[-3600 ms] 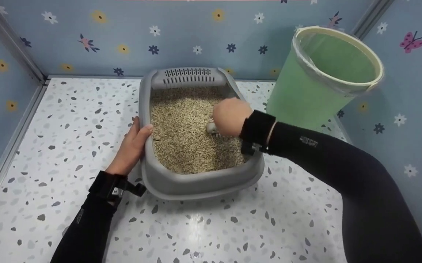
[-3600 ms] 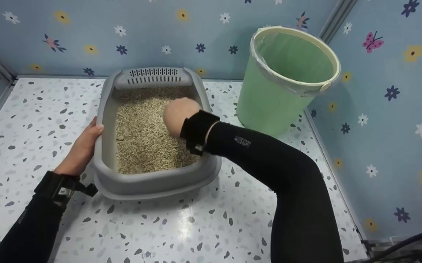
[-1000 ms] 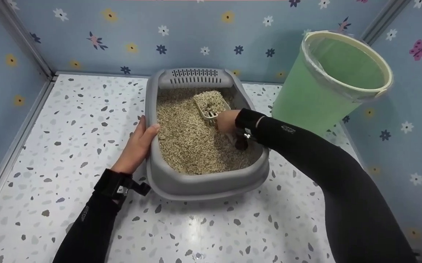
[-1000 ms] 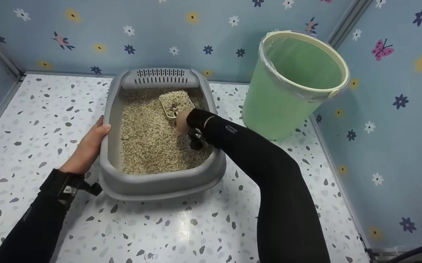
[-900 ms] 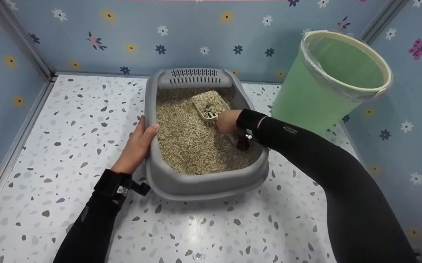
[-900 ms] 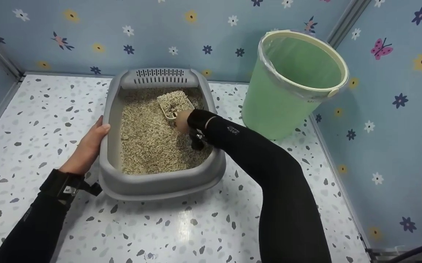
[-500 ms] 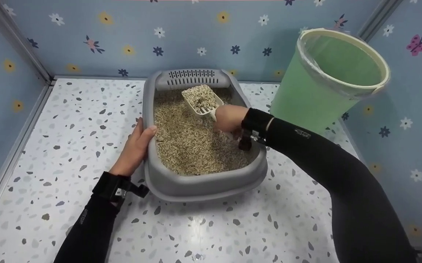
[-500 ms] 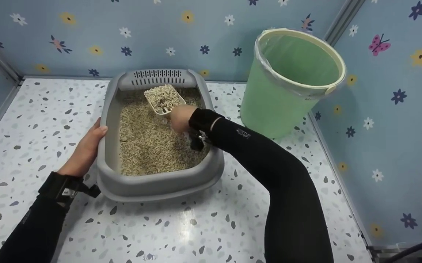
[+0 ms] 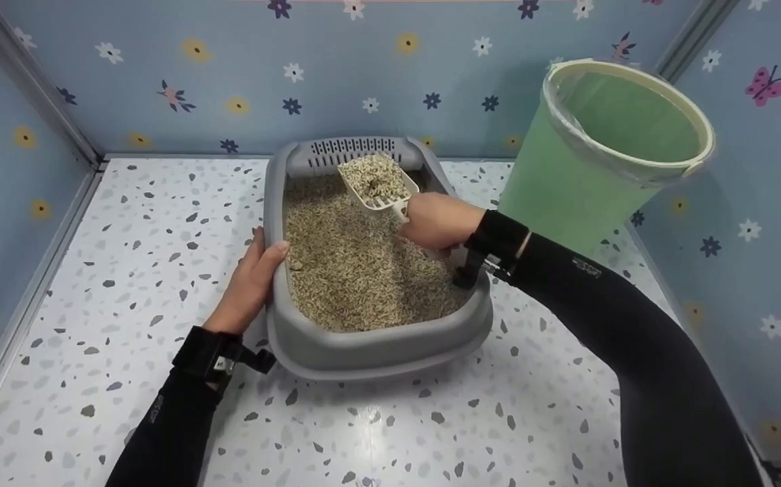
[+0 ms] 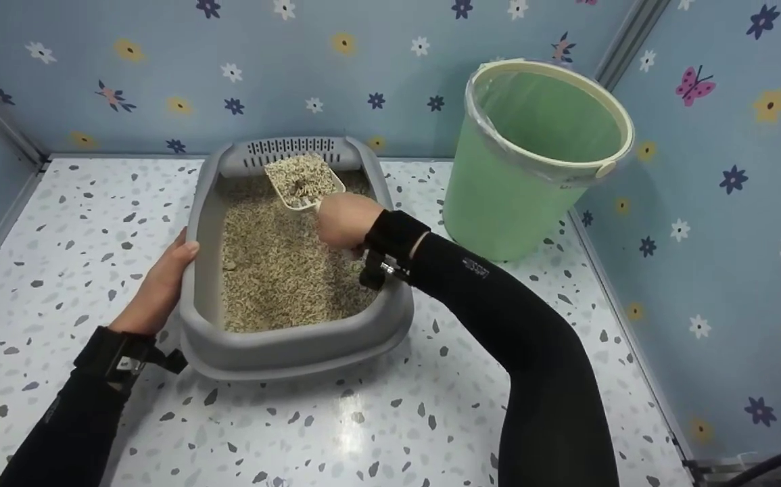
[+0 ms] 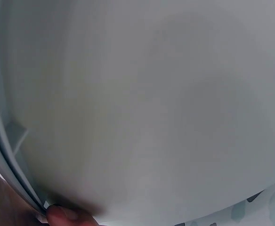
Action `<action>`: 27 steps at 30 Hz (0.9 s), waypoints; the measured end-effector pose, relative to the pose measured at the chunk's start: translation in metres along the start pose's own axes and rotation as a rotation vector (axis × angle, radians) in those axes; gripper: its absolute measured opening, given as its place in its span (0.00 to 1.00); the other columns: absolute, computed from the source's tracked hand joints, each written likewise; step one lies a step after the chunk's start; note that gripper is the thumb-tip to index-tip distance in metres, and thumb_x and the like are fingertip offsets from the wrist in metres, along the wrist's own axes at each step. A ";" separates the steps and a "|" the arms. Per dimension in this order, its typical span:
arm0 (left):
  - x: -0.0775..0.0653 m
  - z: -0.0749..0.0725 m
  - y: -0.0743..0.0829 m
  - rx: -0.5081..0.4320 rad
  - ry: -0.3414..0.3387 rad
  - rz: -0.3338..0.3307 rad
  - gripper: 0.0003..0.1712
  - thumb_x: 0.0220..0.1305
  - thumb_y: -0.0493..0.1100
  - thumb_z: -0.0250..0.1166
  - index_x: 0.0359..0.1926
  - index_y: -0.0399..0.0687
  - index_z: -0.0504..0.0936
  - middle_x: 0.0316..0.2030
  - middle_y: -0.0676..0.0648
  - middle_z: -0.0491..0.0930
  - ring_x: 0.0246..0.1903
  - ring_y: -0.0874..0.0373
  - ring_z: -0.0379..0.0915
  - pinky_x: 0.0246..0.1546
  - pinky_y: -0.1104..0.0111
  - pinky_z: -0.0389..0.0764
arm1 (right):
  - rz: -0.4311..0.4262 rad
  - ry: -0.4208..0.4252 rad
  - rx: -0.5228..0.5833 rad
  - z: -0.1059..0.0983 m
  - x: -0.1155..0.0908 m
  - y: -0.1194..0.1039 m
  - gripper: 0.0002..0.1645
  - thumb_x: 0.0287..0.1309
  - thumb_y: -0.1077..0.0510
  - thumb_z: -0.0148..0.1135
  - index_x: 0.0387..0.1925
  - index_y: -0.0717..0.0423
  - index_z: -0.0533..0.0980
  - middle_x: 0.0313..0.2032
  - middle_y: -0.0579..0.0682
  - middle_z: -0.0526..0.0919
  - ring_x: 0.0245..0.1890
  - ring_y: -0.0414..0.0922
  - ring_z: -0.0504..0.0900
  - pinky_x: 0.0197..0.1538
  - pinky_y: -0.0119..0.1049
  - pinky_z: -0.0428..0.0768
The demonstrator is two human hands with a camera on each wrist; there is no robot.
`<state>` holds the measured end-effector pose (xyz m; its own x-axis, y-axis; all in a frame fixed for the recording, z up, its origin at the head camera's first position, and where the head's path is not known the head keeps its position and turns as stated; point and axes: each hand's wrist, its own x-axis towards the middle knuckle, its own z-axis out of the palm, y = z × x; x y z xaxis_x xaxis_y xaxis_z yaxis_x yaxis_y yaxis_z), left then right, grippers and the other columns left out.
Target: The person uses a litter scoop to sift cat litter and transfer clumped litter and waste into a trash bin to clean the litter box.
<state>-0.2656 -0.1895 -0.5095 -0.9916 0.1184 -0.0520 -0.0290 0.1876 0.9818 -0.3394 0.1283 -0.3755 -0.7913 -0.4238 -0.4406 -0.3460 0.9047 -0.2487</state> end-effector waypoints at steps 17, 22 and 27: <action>0.001 0.022 -0.014 -0.081 -0.038 -0.010 0.57 0.84 0.62 0.52 0.89 0.38 0.29 0.89 0.37 0.27 0.88 0.52 0.24 0.86 0.60 0.32 | 0.013 0.038 0.043 0.003 -0.038 0.011 0.21 0.85 0.46 0.56 0.36 0.55 0.80 0.29 0.49 0.83 0.22 0.42 0.79 0.31 0.40 0.85; 0.002 0.023 -0.013 -0.069 -0.028 -0.020 0.57 0.84 0.62 0.52 0.89 0.39 0.29 0.89 0.38 0.28 0.88 0.52 0.24 0.86 0.61 0.32 | 0.016 0.044 0.049 -0.003 -0.053 0.018 0.19 0.84 0.45 0.57 0.42 0.55 0.81 0.34 0.51 0.87 0.28 0.46 0.84 0.38 0.44 0.87; 0.002 0.024 -0.012 -0.031 -0.037 -0.028 0.56 0.84 0.63 0.52 0.90 0.41 0.30 0.89 0.39 0.28 0.88 0.52 0.24 0.86 0.60 0.32 | 0.038 0.042 0.016 -0.009 -0.070 0.027 0.14 0.82 0.47 0.58 0.46 0.52 0.80 0.37 0.51 0.87 0.32 0.48 0.85 0.38 0.45 0.86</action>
<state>-0.2638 -0.1678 -0.5256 -0.9851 0.1493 -0.0858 -0.0614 0.1611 0.9850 -0.2980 0.1829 -0.3432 -0.8243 -0.3865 -0.4137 -0.3075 0.9192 -0.2460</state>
